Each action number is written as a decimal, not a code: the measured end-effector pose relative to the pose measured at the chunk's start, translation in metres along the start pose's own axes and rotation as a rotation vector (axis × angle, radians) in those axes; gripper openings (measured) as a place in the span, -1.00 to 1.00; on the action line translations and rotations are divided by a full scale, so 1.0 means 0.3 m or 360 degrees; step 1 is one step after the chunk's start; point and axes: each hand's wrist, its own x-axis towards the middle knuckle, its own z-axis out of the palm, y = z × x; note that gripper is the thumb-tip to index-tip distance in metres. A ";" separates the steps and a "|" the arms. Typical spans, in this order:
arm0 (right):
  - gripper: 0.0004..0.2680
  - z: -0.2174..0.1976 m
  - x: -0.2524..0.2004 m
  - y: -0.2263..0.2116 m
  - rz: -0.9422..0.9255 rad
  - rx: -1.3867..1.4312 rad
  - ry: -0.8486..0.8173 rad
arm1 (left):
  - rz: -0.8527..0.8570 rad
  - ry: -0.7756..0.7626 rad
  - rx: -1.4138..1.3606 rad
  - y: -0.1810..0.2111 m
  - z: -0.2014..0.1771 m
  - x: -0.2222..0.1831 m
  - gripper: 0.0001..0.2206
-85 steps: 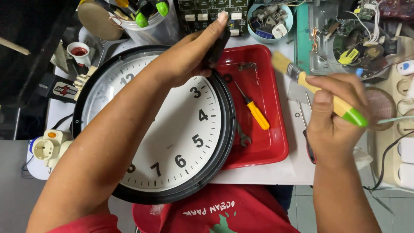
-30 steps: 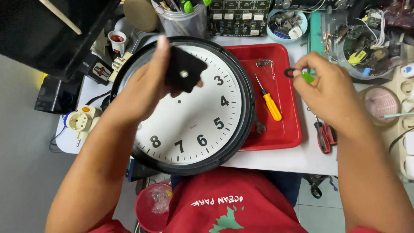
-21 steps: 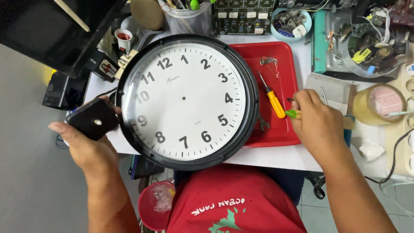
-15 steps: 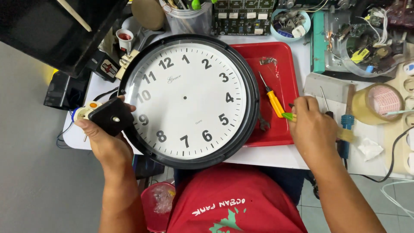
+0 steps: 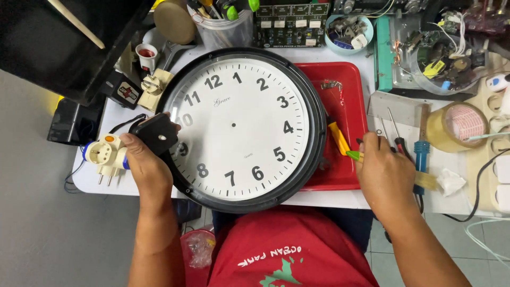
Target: Cleaning a clock mechanism with a brush and installing a battery to test it.
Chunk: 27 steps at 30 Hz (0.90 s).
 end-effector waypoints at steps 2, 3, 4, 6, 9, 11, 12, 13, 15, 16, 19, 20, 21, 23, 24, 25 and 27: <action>-0.65 0.016 -0.003 0.007 0.0018 -0.0017 -0.0011 | -0.0018 -0.0005 0.0028 0.021 0.009 0.000 -0.18; -0.65 0.025 -0.012 0.003 0.0037 -0.0028 -0.0032 | -0.0041 -0.0013 0.0066 0.029 0.006 -0.004 -0.17; -0.65 0.021 -0.004 0.001 0.0030 -0.0024 -0.0035 | -0.0046 -0.0007 0.0071 0.021 0.006 0.004 -0.17; -0.63 0.009 -0.002 0.003 0.0018 -0.0176 0.0060 | 0.0004 -0.0057 0.0071 0.005 0.012 0.015 -0.15; -0.72 0.015 0.004 0.024 0.0076 -0.0062 0.0096 | 0.0032 -0.0113 0.0091 -0.004 0.021 0.023 -0.16; -0.82 -0.009 0.027 0.041 0.0146 0.0235 0.0040 | 0.0018 -0.0129 0.0003 -0.002 0.022 0.032 -0.14; -0.91 -0.019 0.038 0.050 0.0217 0.0531 -0.0020 | -0.0001 -0.0148 -0.0085 -0.003 0.024 0.036 -0.11; -0.91 -0.052 0.044 0.059 0.0217 0.0530 -0.0032 | -0.0012 -0.0150 -0.0081 -0.005 0.019 0.034 -0.11; -0.93 -0.119 0.069 0.079 0.0174 0.0993 0.0035 | 0.0055 -0.0038 -0.0153 -0.006 0.012 0.038 -0.18; -0.93 -0.160 0.080 0.077 0.0176 0.0991 0.0037 | 0.0056 -0.0039 -0.0156 0.010 0.013 0.030 -0.18; -0.90 -0.290 0.134 0.051 0.0367 0.1470 -0.0221 | 0.0058 0.0084 -0.0176 0.049 0.017 0.016 -0.09; -0.90 -0.338 0.158 0.033 0.0454 0.1514 -0.0331 | -0.0104 0.0068 -0.0517 0.051 0.024 0.016 -0.17; -0.90 -0.386 0.181 0.014 0.0542 0.1557 -0.0442 | -0.0267 0.0055 -0.0858 0.054 0.032 0.016 -0.25; -0.90 -0.437 0.247 -0.010 0.0487 0.1498 -0.0620 | -0.0390 -0.0172 -0.1057 0.063 0.072 0.013 -0.26; -0.90 -0.465 0.277 -0.021 0.0435 0.1435 -0.0789 | -0.0511 -0.0405 -0.1257 0.068 0.091 0.008 -0.27; -0.90 -0.434 0.314 -0.027 0.0424 0.1434 -0.0784 | -0.0501 -0.0397 -0.1261 0.075 0.102 0.011 -0.27; -0.90 -0.374 0.389 -0.038 0.0160 0.1634 -0.0901 | -0.0636 -0.0507 -0.1340 0.093 0.125 0.020 -0.29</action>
